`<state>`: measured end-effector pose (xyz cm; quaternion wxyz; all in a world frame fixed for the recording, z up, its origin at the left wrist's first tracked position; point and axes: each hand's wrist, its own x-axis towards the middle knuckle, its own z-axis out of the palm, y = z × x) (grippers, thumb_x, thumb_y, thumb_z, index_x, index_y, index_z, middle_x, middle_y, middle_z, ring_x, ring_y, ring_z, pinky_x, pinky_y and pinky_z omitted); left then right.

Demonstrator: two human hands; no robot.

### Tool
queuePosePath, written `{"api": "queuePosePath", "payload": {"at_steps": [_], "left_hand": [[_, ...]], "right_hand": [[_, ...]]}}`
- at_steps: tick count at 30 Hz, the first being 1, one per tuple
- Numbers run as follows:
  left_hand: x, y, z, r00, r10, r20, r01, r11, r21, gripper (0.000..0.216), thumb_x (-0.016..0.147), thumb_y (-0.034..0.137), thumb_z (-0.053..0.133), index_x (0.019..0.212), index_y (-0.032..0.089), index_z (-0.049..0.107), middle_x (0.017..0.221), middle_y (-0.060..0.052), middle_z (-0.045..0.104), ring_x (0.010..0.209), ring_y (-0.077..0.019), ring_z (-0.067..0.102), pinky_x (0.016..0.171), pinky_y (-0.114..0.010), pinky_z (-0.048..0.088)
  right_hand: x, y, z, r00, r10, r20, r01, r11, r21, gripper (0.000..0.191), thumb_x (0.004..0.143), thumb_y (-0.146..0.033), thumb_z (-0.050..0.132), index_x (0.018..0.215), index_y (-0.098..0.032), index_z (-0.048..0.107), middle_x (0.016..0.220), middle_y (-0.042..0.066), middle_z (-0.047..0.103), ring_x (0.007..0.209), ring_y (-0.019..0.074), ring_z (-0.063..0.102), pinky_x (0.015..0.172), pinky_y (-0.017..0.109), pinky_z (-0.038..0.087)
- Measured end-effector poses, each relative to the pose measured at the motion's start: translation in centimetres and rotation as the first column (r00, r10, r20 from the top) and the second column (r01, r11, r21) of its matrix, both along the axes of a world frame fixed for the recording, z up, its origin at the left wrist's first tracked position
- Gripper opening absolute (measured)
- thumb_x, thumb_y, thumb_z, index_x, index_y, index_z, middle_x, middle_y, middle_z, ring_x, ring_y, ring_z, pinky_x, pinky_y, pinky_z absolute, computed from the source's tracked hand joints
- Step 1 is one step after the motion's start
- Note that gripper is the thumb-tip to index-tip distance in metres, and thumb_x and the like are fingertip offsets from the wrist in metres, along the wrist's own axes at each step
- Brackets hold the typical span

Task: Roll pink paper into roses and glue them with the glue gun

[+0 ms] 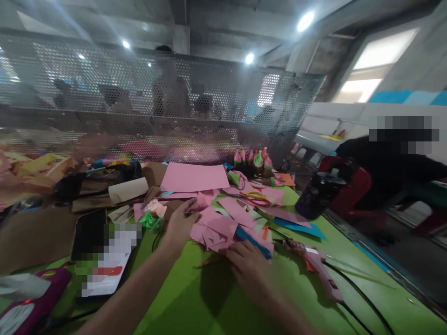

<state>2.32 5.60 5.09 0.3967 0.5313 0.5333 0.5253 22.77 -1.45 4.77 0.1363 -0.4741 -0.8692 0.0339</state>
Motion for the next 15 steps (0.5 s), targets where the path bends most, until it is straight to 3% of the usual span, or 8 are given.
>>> {"api": "queuePosePath", "payload": {"at_steps": [3, 6, 10, 15], "left_hand": [[1.6, 0.8, 0.1, 0.987, -0.040, -0.153, 0.048, 0.998, 0.045, 0.059, 0.082, 0.012, 0.056, 0.141, 0.014, 0.049, 0.130, -0.016, 0.066, 0.100, -0.0209, 0.071, 0.087, -0.034, 0.057], [1.6, 0.4, 0.2, 0.931, -0.010, -0.365, 0.055, 0.992, 0.112, 0.062, 0.080, 0.014, 0.062, 0.140, 0.020, 0.051, 0.143, -0.013, 0.057, 0.125, -0.0268, 0.057, 0.106, -0.041, 0.045], [-0.6, -0.3, 0.1, 0.736, 0.095, -0.670, 0.006, 0.989, 0.147, 0.062, 0.084, 0.018, 0.059, 0.144, 0.019, 0.044, 0.148, -0.015, 0.050, 0.134, -0.0334, 0.047, 0.111, -0.051, 0.036], [-3.4, -0.4, -1.3, 0.545, 0.126, -0.829, -0.057, 0.992, 0.113, 0.055, 0.086, 0.029, 0.060, 0.137, 0.012, 0.050, 0.138, -0.021, 0.058, 0.131, -0.0359, 0.049, 0.114, -0.056, 0.026]], "right_hand": [[0.6, 0.5, -0.8, 1.000, 0.004, 0.031, -0.006, 0.997, 0.074, 0.027, 0.085, -0.004, 0.053, 0.097, -0.022, 0.071, 0.095, 0.007, 0.072, 0.093, 0.0283, 0.064, 0.076, 0.041, 0.052], [1.7, 1.5, -2.0, 0.999, 0.036, 0.029, -0.039, 0.990, 0.134, 0.026, 0.083, -0.007, 0.055, 0.093, -0.023, 0.071, 0.092, 0.007, 0.072, 0.088, 0.0284, 0.066, 0.074, 0.041, 0.052], [3.0, 2.5, -3.4, 0.997, 0.055, -0.045, -0.045, 0.981, 0.188, 0.026, 0.088, -0.018, 0.052, 0.098, -0.029, 0.073, 0.094, 0.005, 0.073, 0.088, 0.0282, 0.067, 0.070, 0.040, 0.052], [3.9, 3.1, -4.3, 0.993, 0.071, -0.091, -0.052, 0.978, 0.203, 0.031, 0.080, -0.018, 0.053, 0.098, -0.032, 0.074, 0.097, 0.005, 0.075, 0.091, 0.0287, 0.069, 0.076, 0.040, 0.054]]}}
